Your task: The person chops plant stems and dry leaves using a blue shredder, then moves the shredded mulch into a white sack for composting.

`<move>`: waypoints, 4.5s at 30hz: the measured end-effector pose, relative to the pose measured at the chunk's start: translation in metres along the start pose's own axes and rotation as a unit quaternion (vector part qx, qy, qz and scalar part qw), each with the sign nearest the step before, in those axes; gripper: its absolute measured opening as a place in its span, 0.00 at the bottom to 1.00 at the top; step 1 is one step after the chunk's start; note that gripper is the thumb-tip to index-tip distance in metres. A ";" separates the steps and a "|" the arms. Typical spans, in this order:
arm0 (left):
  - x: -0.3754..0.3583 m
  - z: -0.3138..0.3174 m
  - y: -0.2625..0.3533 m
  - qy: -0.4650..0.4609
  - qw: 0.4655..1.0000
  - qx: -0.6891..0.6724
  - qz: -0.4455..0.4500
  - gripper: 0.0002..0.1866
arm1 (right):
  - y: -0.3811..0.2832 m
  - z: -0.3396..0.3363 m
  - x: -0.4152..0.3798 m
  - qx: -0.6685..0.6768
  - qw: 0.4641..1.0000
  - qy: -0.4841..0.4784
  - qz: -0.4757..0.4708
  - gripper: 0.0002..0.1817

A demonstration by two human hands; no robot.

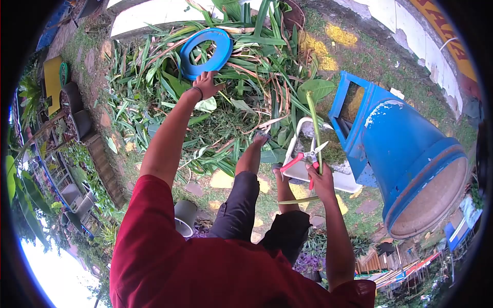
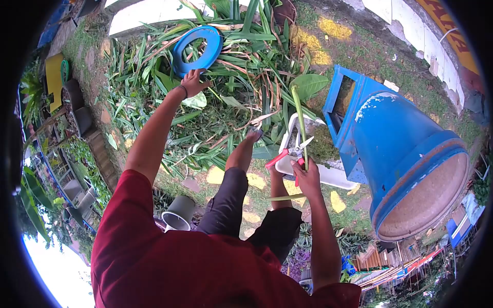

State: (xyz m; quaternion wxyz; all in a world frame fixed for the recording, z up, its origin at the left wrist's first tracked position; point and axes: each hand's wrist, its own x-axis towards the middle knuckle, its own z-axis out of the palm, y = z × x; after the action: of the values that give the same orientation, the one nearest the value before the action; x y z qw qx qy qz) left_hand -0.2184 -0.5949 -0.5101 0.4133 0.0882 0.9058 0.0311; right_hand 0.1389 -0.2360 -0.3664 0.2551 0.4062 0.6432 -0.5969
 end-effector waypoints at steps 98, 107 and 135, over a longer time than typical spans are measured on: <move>-0.418 -0.103 0.534 0.033 0.755 0.201 0.623 0.46 | 0.118 -0.134 -0.480 0.272 0.902 0.312 0.121 0.20; -0.413 -0.093 0.551 -0.014 0.759 0.260 0.597 0.45 | 0.084 -0.129 -0.493 0.343 0.861 0.369 0.071 0.19; -0.634 0.000 0.498 -0.589 0.717 -0.174 0.330 0.16 | 0.003 -0.102 -0.515 0.346 0.815 0.449 -0.119 0.21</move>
State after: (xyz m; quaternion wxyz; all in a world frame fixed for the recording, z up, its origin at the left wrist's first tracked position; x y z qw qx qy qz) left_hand 0.2564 -0.2234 0.0253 0.8348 0.3083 0.3714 0.2647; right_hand 0.4358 -0.2487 0.0669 -0.2928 0.6109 0.4804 -0.5570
